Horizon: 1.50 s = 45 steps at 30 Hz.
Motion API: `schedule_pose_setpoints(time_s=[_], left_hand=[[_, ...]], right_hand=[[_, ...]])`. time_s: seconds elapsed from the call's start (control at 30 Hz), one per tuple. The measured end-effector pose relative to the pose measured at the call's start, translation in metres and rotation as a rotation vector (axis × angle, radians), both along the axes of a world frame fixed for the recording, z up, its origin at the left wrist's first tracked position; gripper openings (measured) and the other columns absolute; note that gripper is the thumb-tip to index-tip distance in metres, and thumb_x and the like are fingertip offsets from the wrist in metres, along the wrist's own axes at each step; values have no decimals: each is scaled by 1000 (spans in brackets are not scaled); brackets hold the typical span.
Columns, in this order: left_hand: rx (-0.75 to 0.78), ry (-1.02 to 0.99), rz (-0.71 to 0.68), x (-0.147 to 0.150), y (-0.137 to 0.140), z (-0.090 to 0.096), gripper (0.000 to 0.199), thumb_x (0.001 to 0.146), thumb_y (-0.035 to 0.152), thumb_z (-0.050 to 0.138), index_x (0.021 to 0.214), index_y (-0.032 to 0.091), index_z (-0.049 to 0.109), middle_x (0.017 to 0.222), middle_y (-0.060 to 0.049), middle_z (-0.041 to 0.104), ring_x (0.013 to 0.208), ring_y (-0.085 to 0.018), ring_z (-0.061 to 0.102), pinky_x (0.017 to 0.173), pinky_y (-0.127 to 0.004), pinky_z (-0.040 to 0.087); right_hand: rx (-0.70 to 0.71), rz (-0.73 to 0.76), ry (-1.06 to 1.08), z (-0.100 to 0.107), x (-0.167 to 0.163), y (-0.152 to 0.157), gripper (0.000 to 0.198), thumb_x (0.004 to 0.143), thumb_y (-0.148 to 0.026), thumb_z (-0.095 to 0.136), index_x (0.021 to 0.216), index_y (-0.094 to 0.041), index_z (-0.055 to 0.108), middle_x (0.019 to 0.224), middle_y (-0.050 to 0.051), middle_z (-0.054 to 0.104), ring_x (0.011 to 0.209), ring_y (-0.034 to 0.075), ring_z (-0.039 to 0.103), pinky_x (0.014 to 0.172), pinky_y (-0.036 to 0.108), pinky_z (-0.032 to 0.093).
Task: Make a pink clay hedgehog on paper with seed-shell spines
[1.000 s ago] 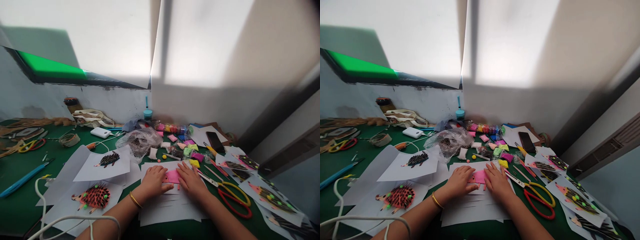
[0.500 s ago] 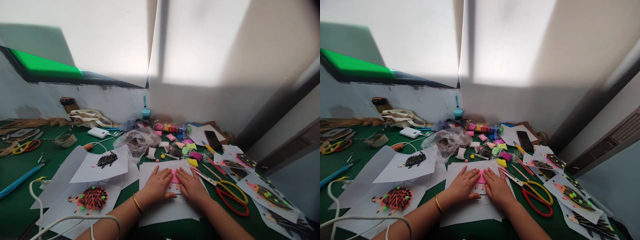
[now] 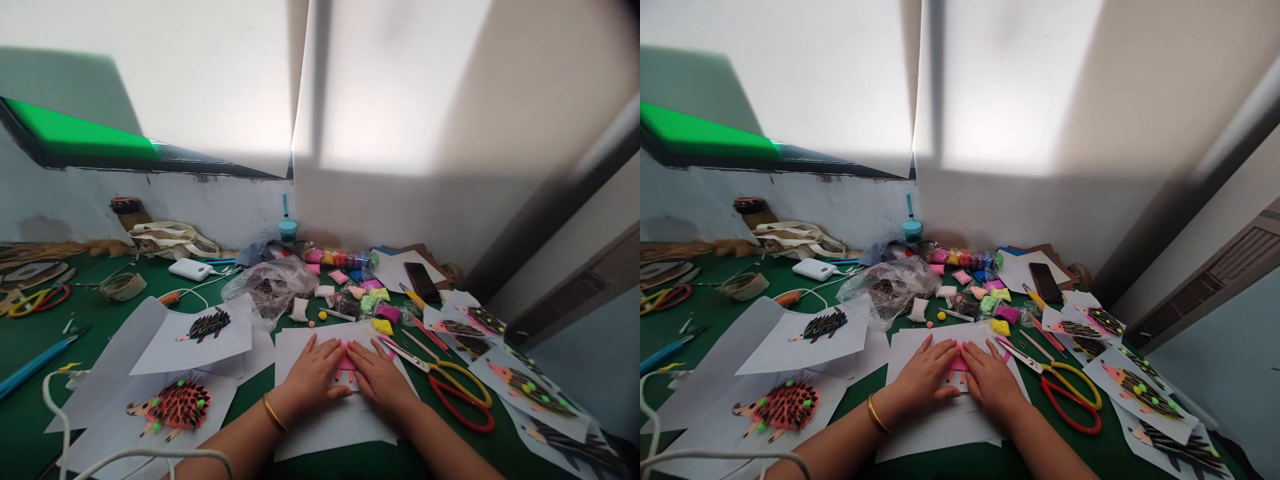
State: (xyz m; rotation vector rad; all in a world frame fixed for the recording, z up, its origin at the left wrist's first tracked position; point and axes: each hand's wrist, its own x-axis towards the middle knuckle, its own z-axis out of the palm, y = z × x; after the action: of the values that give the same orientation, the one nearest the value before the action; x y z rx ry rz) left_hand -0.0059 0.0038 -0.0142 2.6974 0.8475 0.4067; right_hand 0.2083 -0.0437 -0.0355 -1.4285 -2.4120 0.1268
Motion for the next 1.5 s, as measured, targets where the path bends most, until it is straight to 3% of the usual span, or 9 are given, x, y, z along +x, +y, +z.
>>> schedule_pose_setpoints(time_s=[0.17, 0.33, 0.5, 0.7, 1.0, 1.3, 1.5], left_hand=[[-29, -132, 106, -5, 4, -4, 84, 73, 56, 64, 142, 21, 31, 142, -12, 42, 132, -28, 37, 112, -49, 21], [-32, -75, 206, -11, 3, -3, 89, 63, 47, 75, 140, 23, 36, 140, -9, 46, 133, -31, 33, 112, -53, 18], [-69, -26, 205, -13, 0, -2, 98, 59, 47, 78, 142, 25, 32, 142, -7, 45, 136, -30, 30, 113, -52, 14], [-90, -18, 198, -14, -1, -1, 98, 60, 47, 76, 143, 26, 29, 142, -7, 44, 135, -29, 31, 114, -50, 13], [-84, -38, 202, -15, -1, -1, 98, 58, 46, 76, 142, 26, 30, 140, -7, 46, 133, -29, 33, 114, -48, 14], [-27, -80, 162, -16, 2, 2, 95, 56, 58, 74, 138, 26, 39, 128, -9, 53, 121, -30, 44, 109, -50, 23], [-2, -117, 168, -17, 3, 2, 83, 68, 56, 66, 139, 25, 38, 125, -10, 54, 119, -29, 46, 109, -50, 25]], right_hand=[[79, -102, 92, -6, 7, 0, 57, 84, -15, 39, 142, -17, 35, 143, 10, 43, 134, 22, 35, 111, 50, 26], [65, -163, 123, -5, 10, -4, 51, 87, -21, 41, 137, -19, 42, 137, 8, 50, 131, 24, 40, 112, 50, 26], [-30, -198, 100, -3, 6, -4, 53, 87, -36, 48, 137, -19, 42, 140, 8, 48, 134, 25, 35, 113, 50, 21], [-121, -201, 89, -2, 5, -3, 56, 88, -40, 48, 140, -22, 38, 142, 5, 45, 135, 23, 33, 114, 48, 19], [-98, -186, 115, -2, 5, -2, 54, 88, -39, 47, 138, -19, 40, 140, 8, 47, 133, 23, 36, 113, 45, 23], [-27, -179, 219, 8, 3, -4, 45, 88, -34, 46, 130, -20, 50, 123, 10, 60, 116, 25, 52, 104, 45, 36], [-2, -180, 233, 2, 4, -2, 43, 89, -28, 42, 130, -20, 49, 123, 10, 59, 115, 25, 52, 103, 45, 37]])
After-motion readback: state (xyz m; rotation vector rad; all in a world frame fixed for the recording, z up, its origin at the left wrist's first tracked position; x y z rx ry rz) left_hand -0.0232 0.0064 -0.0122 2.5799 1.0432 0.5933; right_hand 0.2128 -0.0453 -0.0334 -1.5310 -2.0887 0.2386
